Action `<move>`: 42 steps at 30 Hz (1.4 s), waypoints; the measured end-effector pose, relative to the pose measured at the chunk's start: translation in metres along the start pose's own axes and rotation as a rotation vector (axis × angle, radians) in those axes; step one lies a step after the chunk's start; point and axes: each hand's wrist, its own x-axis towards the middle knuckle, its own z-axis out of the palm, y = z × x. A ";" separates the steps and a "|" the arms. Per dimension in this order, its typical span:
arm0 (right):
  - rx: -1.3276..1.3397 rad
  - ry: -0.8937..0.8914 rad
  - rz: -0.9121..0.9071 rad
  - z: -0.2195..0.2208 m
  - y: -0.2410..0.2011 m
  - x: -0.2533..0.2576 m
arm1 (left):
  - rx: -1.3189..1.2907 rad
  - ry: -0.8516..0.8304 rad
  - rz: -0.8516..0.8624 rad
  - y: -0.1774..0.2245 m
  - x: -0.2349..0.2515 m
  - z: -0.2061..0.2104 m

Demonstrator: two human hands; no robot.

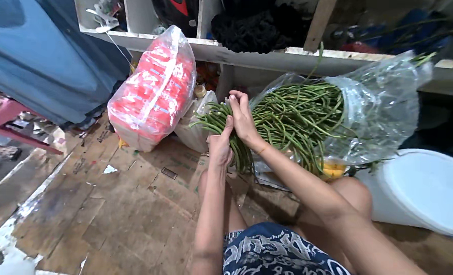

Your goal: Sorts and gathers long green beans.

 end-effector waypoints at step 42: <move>0.291 -0.583 0.186 -0.026 -0.014 0.025 | -0.366 -0.142 -0.222 0.024 0.036 -0.007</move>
